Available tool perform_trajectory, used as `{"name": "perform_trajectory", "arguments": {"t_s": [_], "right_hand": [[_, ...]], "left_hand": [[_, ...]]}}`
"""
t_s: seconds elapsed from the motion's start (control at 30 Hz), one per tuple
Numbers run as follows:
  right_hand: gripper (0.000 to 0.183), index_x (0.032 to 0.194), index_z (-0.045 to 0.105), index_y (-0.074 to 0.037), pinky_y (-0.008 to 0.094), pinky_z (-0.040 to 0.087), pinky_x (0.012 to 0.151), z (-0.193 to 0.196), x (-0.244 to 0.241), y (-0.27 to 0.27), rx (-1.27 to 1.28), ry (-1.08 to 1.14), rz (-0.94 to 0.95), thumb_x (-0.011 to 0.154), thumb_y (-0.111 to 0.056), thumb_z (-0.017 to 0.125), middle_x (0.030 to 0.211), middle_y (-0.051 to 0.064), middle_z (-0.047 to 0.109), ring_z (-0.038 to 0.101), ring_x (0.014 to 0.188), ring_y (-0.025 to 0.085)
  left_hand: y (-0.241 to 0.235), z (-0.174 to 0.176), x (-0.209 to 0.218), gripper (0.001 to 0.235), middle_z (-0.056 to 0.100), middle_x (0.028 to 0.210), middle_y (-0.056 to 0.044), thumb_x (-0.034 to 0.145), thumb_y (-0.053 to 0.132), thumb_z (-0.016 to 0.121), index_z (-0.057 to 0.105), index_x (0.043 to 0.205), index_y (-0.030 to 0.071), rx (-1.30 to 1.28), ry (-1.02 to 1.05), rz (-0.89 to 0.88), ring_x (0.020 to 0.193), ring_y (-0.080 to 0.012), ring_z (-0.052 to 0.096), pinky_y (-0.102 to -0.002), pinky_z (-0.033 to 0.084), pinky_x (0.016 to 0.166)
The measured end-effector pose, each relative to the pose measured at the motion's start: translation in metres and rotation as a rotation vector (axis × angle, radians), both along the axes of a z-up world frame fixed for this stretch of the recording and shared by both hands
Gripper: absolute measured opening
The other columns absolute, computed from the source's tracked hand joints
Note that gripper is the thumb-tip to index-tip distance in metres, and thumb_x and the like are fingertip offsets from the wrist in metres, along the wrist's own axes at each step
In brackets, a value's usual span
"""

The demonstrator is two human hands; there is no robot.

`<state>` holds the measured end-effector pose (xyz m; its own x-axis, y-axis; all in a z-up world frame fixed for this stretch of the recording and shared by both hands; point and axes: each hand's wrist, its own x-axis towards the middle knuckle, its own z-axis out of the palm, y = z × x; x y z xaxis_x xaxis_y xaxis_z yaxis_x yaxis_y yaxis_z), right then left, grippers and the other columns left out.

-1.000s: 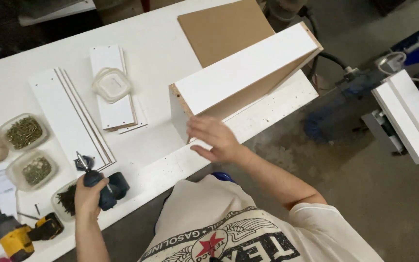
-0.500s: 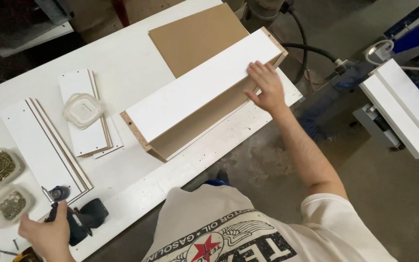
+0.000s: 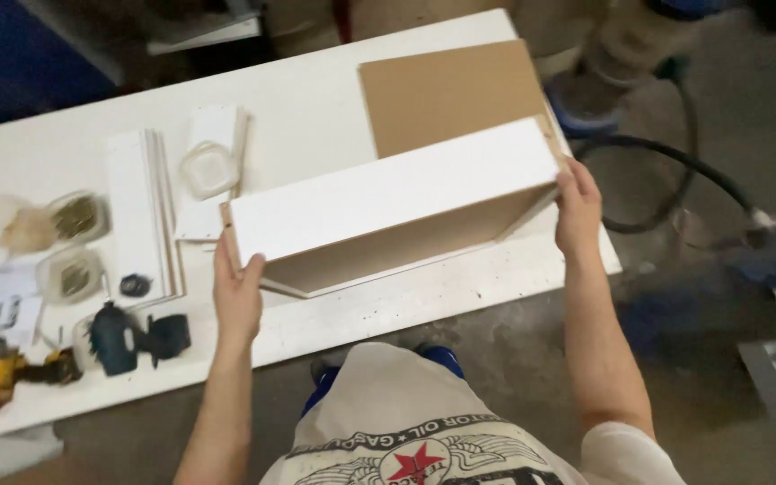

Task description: Assembling a wooden drawer by inserting the bottom panel and attaching the back panel with screws using a power drill.

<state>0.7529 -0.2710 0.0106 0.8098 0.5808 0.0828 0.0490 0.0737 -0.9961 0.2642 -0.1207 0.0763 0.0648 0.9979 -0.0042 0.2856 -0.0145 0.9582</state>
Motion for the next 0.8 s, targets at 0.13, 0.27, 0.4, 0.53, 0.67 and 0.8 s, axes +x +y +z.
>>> {"name": "perform_trajectory", "arguments": {"t_s": [0.13,0.27,0.4,0.53,0.67,0.8], "right_hand": [[0.024,0.112,0.063,-0.009,0.03,0.042,0.09,0.014,0.0,0.006,-0.093,-0.268,-0.056,0.094,-0.022,0.052,0.107,0.002,0.062,0.053,0.101,0.014],[0.029,0.119,0.057,-0.006,0.036,0.041,0.087,0.019,-0.01,0.01,-0.07,-0.324,-0.039,0.103,-0.028,0.045,0.112,0.008,0.06,0.053,0.102,0.021],[0.03,0.112,0.055,-0.012,0.032,0.043,0.083,0.041,-0.025,0.011,-0.077,-0.15,-0.077,0.095,-0.035,0.046,0.11,0.002,0.061,0.055,0.1,0.015],[0.027,0.111,0.054,-0.014,0.031,0.044,0.086,0.026,-0.01,0.013,-0.025,-0.167,-0.054,0.097,-0.036,0.048,0.111,0.002,0.061,0.055,0.101,0.015],[0.031,0.116,0.057,-0.009,0.035,0.043,0.086,0.006,0.012,0.016,-0.005,-0.382,-0.048,0.103,-0.035,0.047,0.111,0.008,0.063,0.056,0.101,0.02],[0.039,0.126,0.058,-0.009,0.034,0.043,0.091,0.014,0.015,0.008,-0.064,-0.41,0.031,0.105,-0.04,0.045,0.12,0.007,0.063,0.056,0.108,0.021]], "left_hand": [[0.004,-0.025,0.015,0.069,0.046,0.158,-0.009,0.096,0.036,0.057,0.037,0.156,0.007,-0.089,-0.284,0.158,0.143,-0.0223,0.045,-0.036,0.037,0.115],[-0.004,-0.023,0.021,0.068,0.049,0.156,-0.006,0.093,0.03,0.064,0.04,0.156,0.014,-0.078,-0.322,0.172,0.141,-0.0245,0.049,-0.038,0.044,0.111],[-0.006,-0.025,0.029,0.062,0.045,0.159,-0.008,0.094,0.025,0.054,0.043,0.154,0.013,-0.009,-0.368,0.174,0.148,-0.0252,0.04,-0.041,0.035,0.118],[0.003,-0.037,0.031,0.058,0.046,0.159,-0.007,0.098,0.029,0.052,0.044,0.153,0.011,0.067,-0.339,0.166,0.148,-0.0238,0.04,-0.039,0.032,0.121],[0.008,-0.037,0.025,0.058,0.044,0.159,-0.006,0.099,0.028,0.054,0.043,0.154,0.011,0.071,-0.397,0.085,0.149,-0.0242,0.038,-0.04,0.032,0.122],[0.015,-0.051,0.023,0.06,0.04,0.162,-0.007,0.101,0.034,0.054,0.041,0.155,0.015,0.091,-0.358,0.042,0.151,-0.0242,0.036,-0.039,0.031,0.122]]}}
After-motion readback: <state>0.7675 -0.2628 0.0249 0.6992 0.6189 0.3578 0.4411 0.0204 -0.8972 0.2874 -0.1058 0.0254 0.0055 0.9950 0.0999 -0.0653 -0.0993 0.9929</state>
